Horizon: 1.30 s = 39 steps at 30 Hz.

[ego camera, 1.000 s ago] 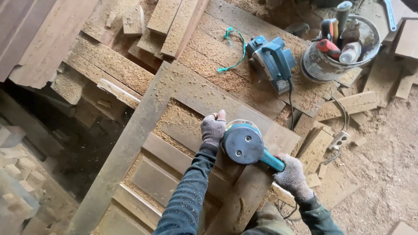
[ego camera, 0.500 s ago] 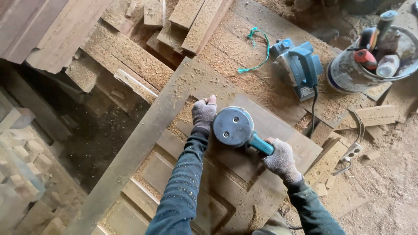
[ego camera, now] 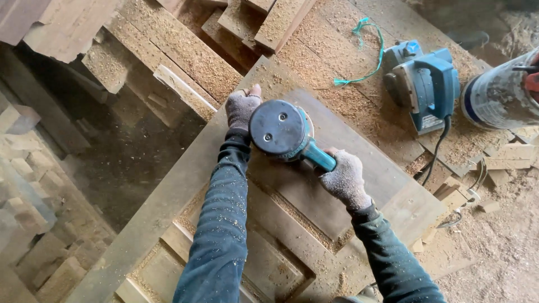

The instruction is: Using an orbital sander to smooth the surface of a wooden door in a workshop environment.

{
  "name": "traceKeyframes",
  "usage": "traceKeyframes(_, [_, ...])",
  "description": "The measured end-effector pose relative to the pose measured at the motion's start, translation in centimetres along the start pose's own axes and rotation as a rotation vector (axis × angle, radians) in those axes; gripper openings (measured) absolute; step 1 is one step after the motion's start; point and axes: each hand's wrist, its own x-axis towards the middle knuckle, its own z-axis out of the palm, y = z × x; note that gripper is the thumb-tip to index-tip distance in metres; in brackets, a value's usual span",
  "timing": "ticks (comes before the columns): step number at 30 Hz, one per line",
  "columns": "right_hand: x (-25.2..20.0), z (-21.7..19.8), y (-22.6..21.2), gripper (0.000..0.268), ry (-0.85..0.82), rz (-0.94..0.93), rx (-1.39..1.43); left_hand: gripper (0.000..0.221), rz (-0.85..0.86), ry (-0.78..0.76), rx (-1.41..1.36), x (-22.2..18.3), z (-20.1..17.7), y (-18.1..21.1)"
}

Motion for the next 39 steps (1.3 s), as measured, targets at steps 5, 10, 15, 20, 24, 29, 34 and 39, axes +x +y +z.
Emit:
traceKeyframes(5, [1.8,0.9,-2.6,0.044,-0.016,0.013,0.006,0.036,-0.007,0.043,-0.021,4.4,0.0,-1.5])
traceKeyframes(10, [3.0,1.3,-5.0,0.040,-0.001,0.022,0.031,0.037,0.004,0.053,-0.041,6.0,-1.4,-1.0])
traceKeyframes(15, [3.8,1.1,-6.6,0.026,0.028,-0.206,0.028,0.038,0.002,0.028,-0.099,5.8,-3.5,1.4])
traceKeyframes(20, [4.0,1.8,-6.5,0.027,0.055,-0.216,-0.005,0.038,0.025,0.014,-0.099,6.3,-3.8,1.4])
traceKeyframes(24, [3.6,1.8,-7.1,0.026,0.061,-0.182,-0.023,0.045,0.077,-0.002,-0.069,7.4,-3.3,0.3])
traceKeyframes(29, [3.3,3.0,-6.6,0.033,0.088,-0.193,-0.042,0.039,0.128,-0.016,-0.089,7.1,-4.0,-0.3])
traceKeyframes(34, [2.0,4.0,-7.8,0.031,0.090,-0.195,-0.026,0.048,0.164,-0.012,-0.100,6.9,-5.3,-2.3])
traceKeyframes(39, [-0.8,5.8,-9.5,0.027,0.053,-0.232,0.002,0.043,0.082,0.010,-0.113,4.8,-8.3,-5.6])
